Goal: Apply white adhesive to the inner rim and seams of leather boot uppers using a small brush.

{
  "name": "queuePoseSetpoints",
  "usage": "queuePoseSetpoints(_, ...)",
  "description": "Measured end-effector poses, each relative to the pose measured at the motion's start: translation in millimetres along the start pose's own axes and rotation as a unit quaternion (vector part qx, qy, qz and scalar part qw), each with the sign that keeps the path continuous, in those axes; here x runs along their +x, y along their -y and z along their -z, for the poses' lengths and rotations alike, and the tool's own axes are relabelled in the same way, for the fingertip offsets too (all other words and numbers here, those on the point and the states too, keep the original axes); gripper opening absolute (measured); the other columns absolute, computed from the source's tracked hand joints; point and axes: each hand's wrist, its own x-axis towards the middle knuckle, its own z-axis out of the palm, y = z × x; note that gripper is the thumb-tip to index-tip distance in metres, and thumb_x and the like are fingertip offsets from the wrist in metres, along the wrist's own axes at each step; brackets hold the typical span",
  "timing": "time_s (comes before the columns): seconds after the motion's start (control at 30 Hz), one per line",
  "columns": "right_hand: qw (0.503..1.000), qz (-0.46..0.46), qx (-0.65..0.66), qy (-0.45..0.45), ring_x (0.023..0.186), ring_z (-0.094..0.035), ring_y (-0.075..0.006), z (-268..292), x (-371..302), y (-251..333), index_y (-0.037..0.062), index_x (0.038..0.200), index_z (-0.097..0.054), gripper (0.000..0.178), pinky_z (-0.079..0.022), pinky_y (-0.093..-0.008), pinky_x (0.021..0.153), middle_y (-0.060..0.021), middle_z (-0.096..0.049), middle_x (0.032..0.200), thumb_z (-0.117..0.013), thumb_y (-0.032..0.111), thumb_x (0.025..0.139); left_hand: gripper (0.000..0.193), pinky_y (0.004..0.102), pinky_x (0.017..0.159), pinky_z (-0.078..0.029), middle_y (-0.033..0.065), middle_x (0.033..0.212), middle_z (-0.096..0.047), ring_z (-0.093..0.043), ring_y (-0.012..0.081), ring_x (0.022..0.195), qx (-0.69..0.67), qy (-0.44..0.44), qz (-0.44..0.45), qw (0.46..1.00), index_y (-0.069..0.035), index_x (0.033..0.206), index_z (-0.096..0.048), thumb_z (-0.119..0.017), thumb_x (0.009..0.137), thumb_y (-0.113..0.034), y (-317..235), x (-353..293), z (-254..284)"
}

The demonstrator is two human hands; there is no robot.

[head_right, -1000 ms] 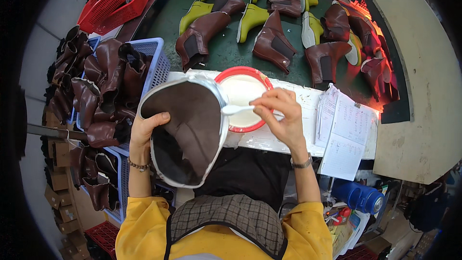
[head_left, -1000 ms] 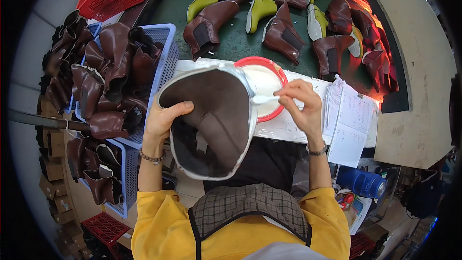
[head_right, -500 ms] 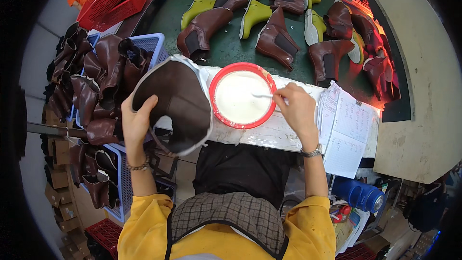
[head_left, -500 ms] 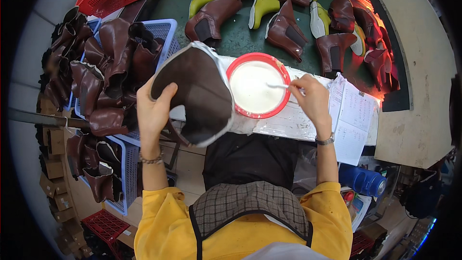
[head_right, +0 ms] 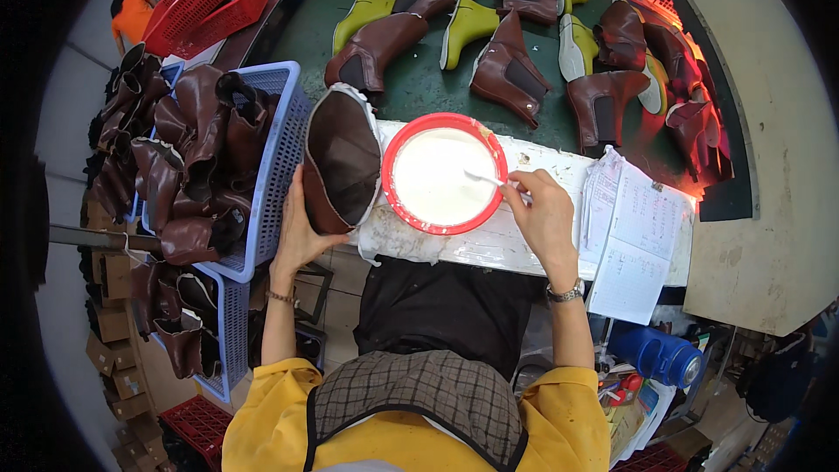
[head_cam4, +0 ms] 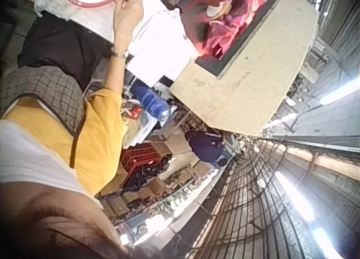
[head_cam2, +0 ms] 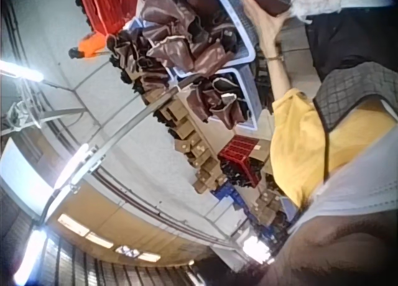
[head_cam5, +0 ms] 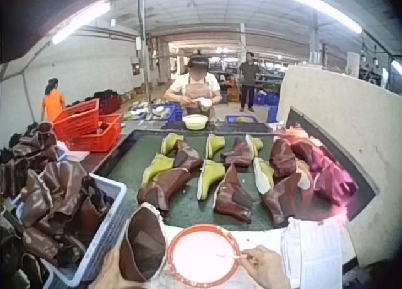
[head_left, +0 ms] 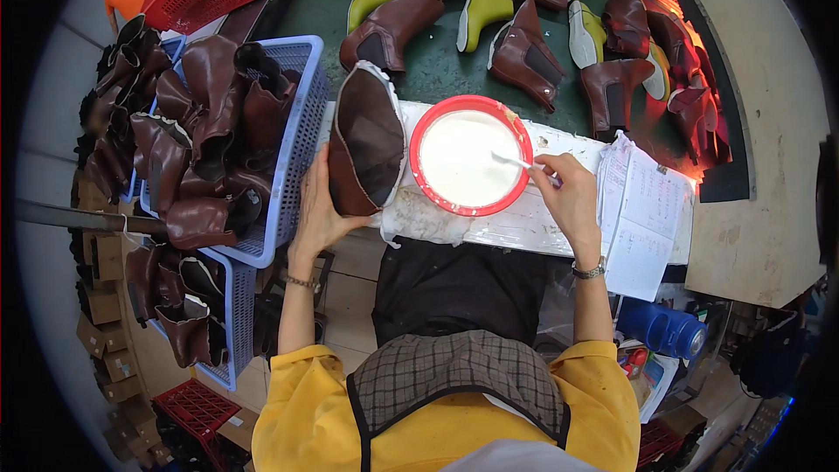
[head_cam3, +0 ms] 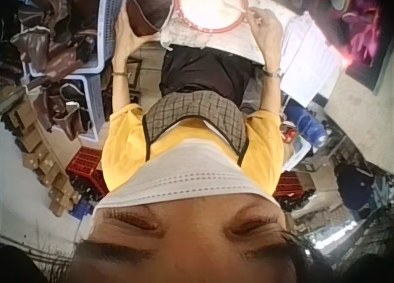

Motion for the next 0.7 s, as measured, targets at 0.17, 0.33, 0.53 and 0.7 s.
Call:
queuePoseSetpoints(0.17, 1.0, 0.012, -0.017, -0.021, 0.075, -0.066, -0.0286, -7, -1, -12, 0.0027, 0.093, -0.075, 0.014, -0.051, -0.0377, 0.067, -0.0119, -0.065, 0.081, -0.075, 0.015, 0.087, 0.112, 0.0421, 0.109, -0.044, 0.022, 0.146, -0.051, -0.055, 0.0365, 0.131, -0.089, -0.093, 0.034, 0.991, -0.002, 0.155, -0.028, -0.093, 0.064, -0.017, 11, 14, -16)
queuePoseSetpoints(0.33, 0.996, 0.037, -0.044, -0.065, 0.078, -0.065, -0.0278, -7, -3, -6, 0.0041, 0.09, -0.076, 0.012, -0.05, -0.0383, 0.068, -0.0104, -0.065, 0.081, -0.075, 0.015, 0.086, 0.072, 0.043, 0.098, -0.048, 0.0212, 0.125, -0.063, -0.061, 0.0394, 0.114, -0.063, -0.215, -0.003, 0.975, 0.002, 0.133, -0.051, -0.086, 0.071, -0.005, 15, -7, -23)
queuePoseSetpoints(0.53, 0.998, 0.02, -0.057, -0.017, 0.072, -0.065, -0.024, 0, 2, 10, 0.0038, 0.092, -0.076, 0.012, -0.05, -0.0346, 0.063, -0.0087, -0.066, 0.081, -0.076, 0.014, 0.087, 0.067, 0.0425, 0.102, -0.044, 0.0186, 0.128, -0.06, -0.057, 0.0366, 0.116, -0.076, -0.276, -0.062, 0.956, 0.0, 0.129, -0.05, -0.085, 0.073, -0.006, -16, -22, -19)
queuePoseSetpoints(0.7, 0.968, 0.072, 0.238, -0.03, 0.069, -0.063, -0.0144, -10, 5, 39, 0.0, 0.096, -0.076, 0.011, -0.047, -0.0258, 0.061, -0.0089, -0.07, 0.085, -0.077, 0.005, 0.086, 0.064, 0.0453, 0.105, -0.042, 0.0225, 0.136, -0.058, -0.056, 0.0378, 0.121, -0.07, -0.276, -0.139, 0.948, -0.003, 0.128, -0.047, -0.083, 0.076, -0.004, -51, -22, -12)
